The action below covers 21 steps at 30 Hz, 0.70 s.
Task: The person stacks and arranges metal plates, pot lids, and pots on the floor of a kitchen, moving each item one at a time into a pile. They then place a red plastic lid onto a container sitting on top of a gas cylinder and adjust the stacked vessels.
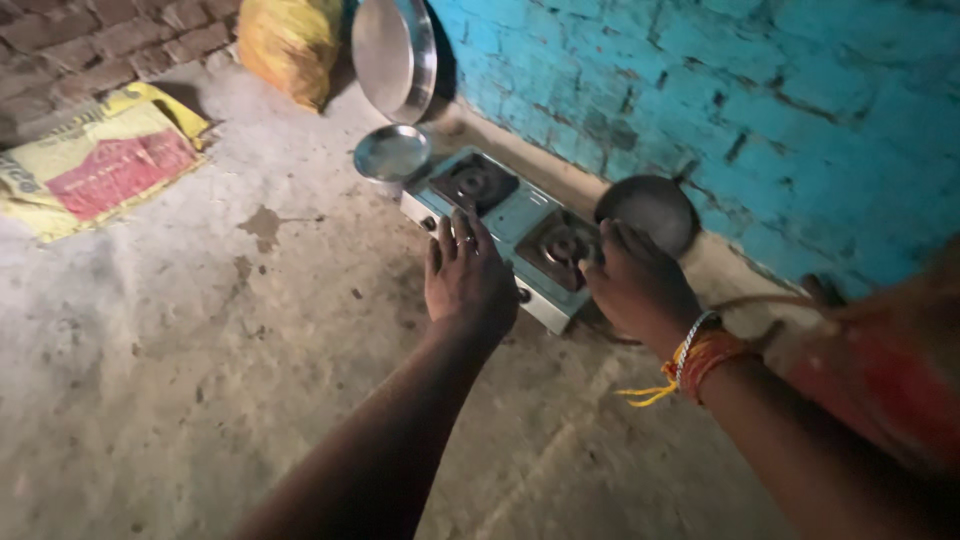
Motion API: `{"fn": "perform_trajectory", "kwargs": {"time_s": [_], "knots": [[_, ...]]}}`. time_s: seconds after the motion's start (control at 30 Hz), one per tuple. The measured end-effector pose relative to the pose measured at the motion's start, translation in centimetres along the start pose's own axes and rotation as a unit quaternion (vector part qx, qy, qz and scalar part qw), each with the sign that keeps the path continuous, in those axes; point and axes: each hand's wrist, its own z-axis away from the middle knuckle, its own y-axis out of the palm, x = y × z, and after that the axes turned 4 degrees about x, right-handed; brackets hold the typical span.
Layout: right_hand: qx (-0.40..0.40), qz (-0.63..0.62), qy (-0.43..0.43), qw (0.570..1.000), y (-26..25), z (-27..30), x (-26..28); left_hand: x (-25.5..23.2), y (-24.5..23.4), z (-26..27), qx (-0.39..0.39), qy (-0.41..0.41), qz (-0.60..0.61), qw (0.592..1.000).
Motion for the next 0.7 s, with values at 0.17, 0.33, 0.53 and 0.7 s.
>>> {"fn": "perform_trajectory", "kwargs": {"time_s": [0.17,0.33,0.53,0.7], "knots": [[0.035,0.024,-0.021,0.999,2.0,-4.1,-0.2,1.9,-0.4,-3.3,-0.016,-0.012,-0.001,1.0],[0.023,-0.111,0.049,0.992,3.1,-8.4,-0.9,3.3,-1.0,-7.1,-0.033,-0.019,-0.032,0.999],[0.045,-0.119,0.034,0.991,4.0,-13.3,-0.7,4.4,-2.9,-10.0,-0.026,-0.044,-0.016,0.999],[-0.023,-0.107,-0.018,0.994,5.0,-16.0,-1.2,5.9,-4.2,-11.8,0.022,-0.081,-0.004,0.996]]}}
